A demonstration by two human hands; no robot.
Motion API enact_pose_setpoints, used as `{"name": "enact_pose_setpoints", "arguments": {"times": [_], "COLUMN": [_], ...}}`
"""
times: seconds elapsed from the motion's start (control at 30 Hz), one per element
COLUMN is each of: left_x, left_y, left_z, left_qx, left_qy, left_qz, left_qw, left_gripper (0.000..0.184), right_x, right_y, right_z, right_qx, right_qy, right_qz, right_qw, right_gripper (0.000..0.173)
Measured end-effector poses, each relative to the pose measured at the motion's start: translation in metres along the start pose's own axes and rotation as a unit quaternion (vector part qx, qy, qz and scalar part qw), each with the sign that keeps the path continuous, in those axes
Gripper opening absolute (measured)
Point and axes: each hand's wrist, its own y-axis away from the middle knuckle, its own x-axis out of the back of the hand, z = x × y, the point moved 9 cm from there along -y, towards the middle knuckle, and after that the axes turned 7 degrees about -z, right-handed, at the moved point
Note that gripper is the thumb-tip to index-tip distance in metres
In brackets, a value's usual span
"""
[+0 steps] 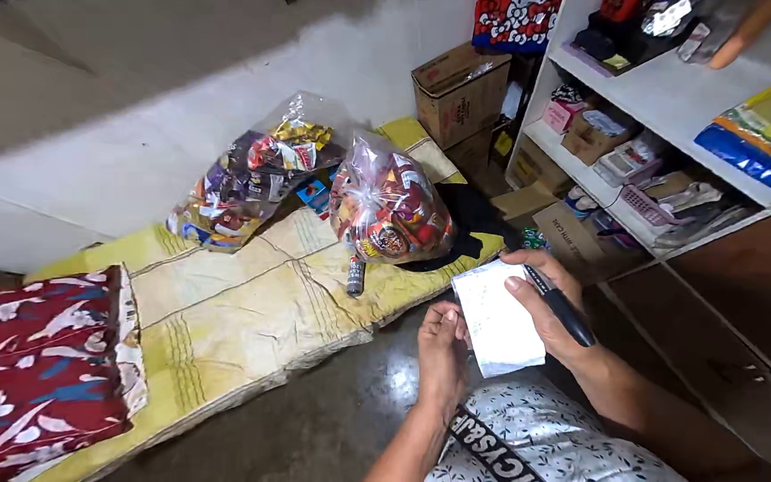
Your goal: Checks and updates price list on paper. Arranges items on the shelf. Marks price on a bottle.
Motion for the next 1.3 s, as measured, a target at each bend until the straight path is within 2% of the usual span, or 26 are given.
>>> {"name": "enact_pose_setpoints", "arguments": {"times": [0.1, 0.2, 0.27, 0.47, 0.97, 1.3], "left_x": [0.000, -0.003, -0.011, -0.018, -0.012, -0.009], "left_y": [0.000, -0.001, -0.001, -0.004, -0.015, -0.019], "left_z": [-0.002, 0.001, 0.007, 0.016, 0.032, 0.032], "left_qx": [0.012, 0.044, 0.061, 0.092, 0.078, 0.082], "left_qy": [-0.001, -0.042, -0.036, 0.012, 0.108, 0.132], "left_qz": [0.006, -0.007, -0.026, -0.063, -0.060, -0.051], "left_qw": [1.000, 0.998, 0.997, 0.994, 0.989, 0.987], "left_gripper": [0.031, 0.052, 0.060, 0.067, 0.054, 0.049], "right_x": [-0.002, -0.005, -0.007, -0.017, -0.033, -0.034], "right_y": [0.001, 0.001, 0.003, 0.008, 0.016, 0.015], "right_z": [0.000, -0.001, -0.001, -0.005, -0.008, -0.004], "right_qx": [0.009, 0.009, 0.011, 0.035, 0.065, 0.047], "right_qy": [0.000, 0.001, 0.006, 0.031, 0.080, 0.094], "right_qz": [-0.011, -0.019, -0.031, -0.089, -0.149, -0.142], "right_qw": [1.000, 1.000, 0.999, 0.995, 0.983, 0.984], "right_gripper": [0.024, 0.022, 0.021, 0.023, 0.023, 0.024]}}
